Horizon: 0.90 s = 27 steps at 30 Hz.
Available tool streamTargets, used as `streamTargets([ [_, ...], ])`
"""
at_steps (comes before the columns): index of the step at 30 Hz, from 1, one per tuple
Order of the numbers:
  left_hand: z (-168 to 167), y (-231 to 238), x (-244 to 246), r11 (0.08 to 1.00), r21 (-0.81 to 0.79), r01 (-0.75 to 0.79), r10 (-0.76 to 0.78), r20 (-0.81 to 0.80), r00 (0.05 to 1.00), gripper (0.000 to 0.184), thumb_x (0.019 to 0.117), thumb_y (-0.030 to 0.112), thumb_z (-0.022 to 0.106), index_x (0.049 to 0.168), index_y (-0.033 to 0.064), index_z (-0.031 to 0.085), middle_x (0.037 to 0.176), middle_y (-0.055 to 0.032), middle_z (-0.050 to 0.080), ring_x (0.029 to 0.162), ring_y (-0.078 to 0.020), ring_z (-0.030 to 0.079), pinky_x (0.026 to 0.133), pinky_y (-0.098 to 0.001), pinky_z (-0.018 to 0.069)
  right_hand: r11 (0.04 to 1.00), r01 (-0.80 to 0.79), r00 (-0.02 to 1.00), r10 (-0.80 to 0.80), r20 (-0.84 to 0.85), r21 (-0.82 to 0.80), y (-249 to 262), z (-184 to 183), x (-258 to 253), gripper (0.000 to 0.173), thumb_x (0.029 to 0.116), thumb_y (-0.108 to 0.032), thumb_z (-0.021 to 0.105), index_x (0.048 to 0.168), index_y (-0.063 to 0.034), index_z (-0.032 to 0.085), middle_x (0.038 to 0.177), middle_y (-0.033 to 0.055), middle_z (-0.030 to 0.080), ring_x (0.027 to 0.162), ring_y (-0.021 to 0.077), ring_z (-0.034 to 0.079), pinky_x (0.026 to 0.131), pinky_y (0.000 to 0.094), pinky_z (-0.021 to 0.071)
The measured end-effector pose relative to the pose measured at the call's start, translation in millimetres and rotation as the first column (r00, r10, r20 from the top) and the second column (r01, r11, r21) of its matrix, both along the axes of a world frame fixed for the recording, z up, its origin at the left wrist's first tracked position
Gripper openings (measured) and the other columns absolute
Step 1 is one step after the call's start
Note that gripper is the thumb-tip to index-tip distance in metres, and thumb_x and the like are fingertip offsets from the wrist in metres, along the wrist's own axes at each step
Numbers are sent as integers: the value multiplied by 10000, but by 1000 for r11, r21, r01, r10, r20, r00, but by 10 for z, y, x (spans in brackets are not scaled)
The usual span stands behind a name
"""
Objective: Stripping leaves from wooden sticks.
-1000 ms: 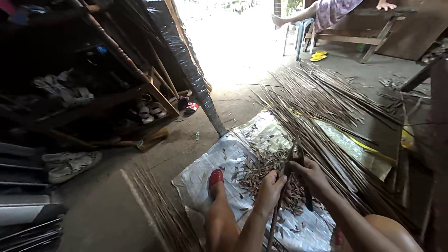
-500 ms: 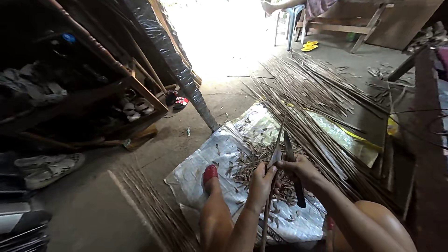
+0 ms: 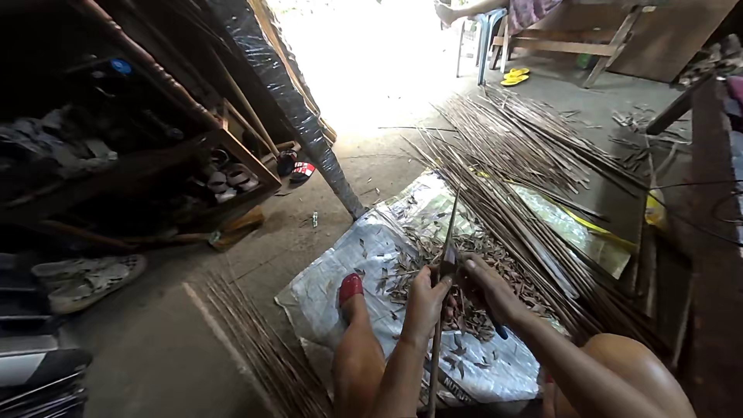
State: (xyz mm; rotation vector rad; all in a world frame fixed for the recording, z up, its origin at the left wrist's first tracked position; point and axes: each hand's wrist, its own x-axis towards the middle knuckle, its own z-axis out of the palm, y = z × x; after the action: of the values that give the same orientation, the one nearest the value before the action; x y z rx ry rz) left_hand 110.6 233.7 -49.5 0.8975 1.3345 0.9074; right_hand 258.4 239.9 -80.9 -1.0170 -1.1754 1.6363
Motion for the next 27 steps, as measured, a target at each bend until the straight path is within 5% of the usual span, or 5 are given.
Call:
streamTargets([
  [5, -2, -14, 2, 1000, 7, 17, -17, 2, 1000, 192, 1005, 7, 593, 1188, -31, 548, 834, -70, 619, 502, -68, 561, 434, -192, 492, 999, 18, 1000, -18, -4, 33, -1, 9, -27, 327, 1082, -263, 335, 1310, -69, 468, 733, -84, 500, 512, -17, 428, 467, 150, 381],
  [14, -8, -20, 9, 999, 50, 0, 1, -4, 1000, 172, 1008, -10, 573, 1175, -31, 535, 760, -58, 605, 495, -80, 570, 433, -203, 499, 999, 19, 992, -24, -120, -43, 16, 23, 22, 268, 1076, -225, 393, 1220, -91, 574, 688, -83, 505, 478, -10, 415, 436, 149, 370],
  [20, 55, -24, -40, 1000, -19, 0, 3, 158, 987, 127, 1038, 20, 534, 1161, -12, 523, 700, -38, 582, 477, -61, 543, 416, -176, 468, 998, -8, 998, 12, -62, 55, 48, -40, 77, 394, 1061, -222, 444, 1406, -55, 534, 741, -88, 537, 520, -13, 437, 467, 160, 389],
  [24, 123, -30, -75, 996, -77, 46, -28, 218, 975, 87, 1054, 41, 510, 1131, 9, 534, 681, -19, 567, 462, -37, 520, 404, -156, 443, 948, -3, 985, -51, 162, 317, 61, -59, 118, 425, 1060, -170, 469, 1417, 56, 521, 937, -19, 627, 639, -55, 468, 587, 134, 424],
  [27, 129, -39, -98, 994, -88, 69, -47, 236, 971, 85, 1057, 41, 502, 1126, 11, 539, 675, -11, 564, 458, -29, 511, 404, -149, 435, 834, -26, 920, -196, 339, 551, 99, -167, 151, 437, 1052, -219, 486, 1383, 45, 593, 1193, 132, 703, 996, 69, 651, 917, 248, 513],
])
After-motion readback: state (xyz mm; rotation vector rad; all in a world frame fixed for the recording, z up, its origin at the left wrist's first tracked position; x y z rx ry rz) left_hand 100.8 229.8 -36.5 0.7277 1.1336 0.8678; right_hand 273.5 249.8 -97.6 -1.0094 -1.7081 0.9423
